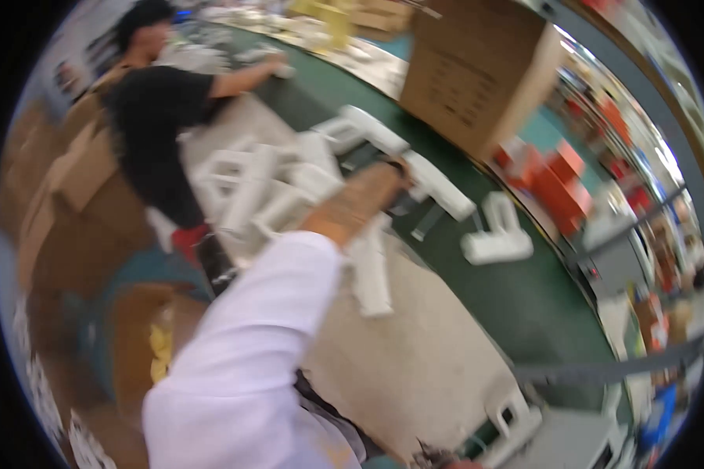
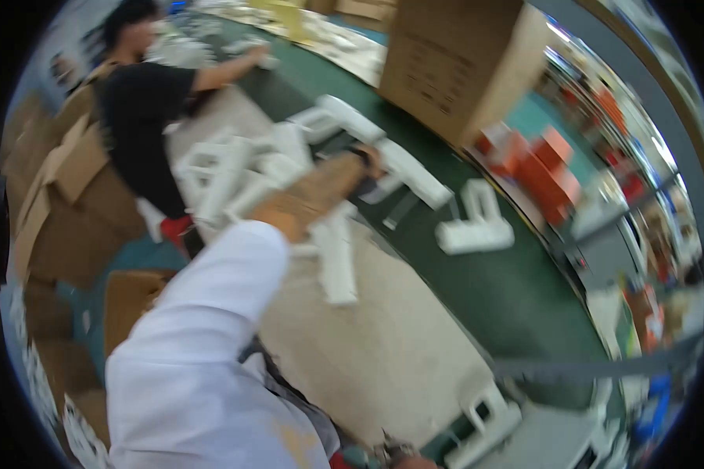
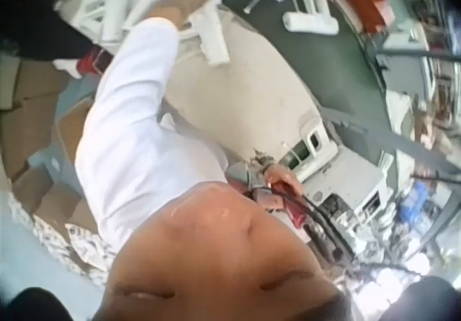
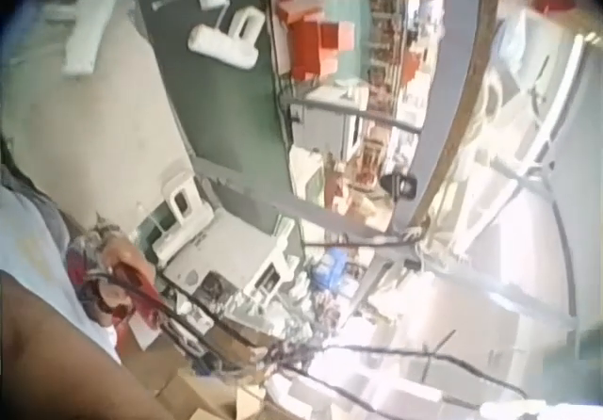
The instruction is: Assembling plastic housings for electronic devices using a pneumatic fastening tool.
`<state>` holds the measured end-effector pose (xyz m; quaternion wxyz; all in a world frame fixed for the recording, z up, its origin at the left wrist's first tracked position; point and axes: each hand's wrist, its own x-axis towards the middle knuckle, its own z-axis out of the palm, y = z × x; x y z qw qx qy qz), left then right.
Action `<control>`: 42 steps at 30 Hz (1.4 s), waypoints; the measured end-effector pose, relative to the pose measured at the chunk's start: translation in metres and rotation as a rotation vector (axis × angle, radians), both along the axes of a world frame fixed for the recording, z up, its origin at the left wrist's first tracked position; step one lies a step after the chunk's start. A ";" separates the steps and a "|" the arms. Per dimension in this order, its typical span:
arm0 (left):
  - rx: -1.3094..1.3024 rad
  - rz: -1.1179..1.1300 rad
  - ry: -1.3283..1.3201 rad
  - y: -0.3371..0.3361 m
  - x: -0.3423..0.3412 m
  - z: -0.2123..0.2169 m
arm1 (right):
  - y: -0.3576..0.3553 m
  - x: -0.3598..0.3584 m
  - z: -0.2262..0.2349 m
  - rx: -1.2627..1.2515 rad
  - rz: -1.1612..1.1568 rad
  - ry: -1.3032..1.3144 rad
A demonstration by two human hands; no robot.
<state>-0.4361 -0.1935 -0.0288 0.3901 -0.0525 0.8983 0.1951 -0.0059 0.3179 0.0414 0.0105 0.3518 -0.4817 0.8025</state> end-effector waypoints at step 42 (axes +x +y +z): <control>0.280 -0.561 1.030 0.292 0.376 0.011 | -0.006 0.004 0.041 0.024 -0.554 0.117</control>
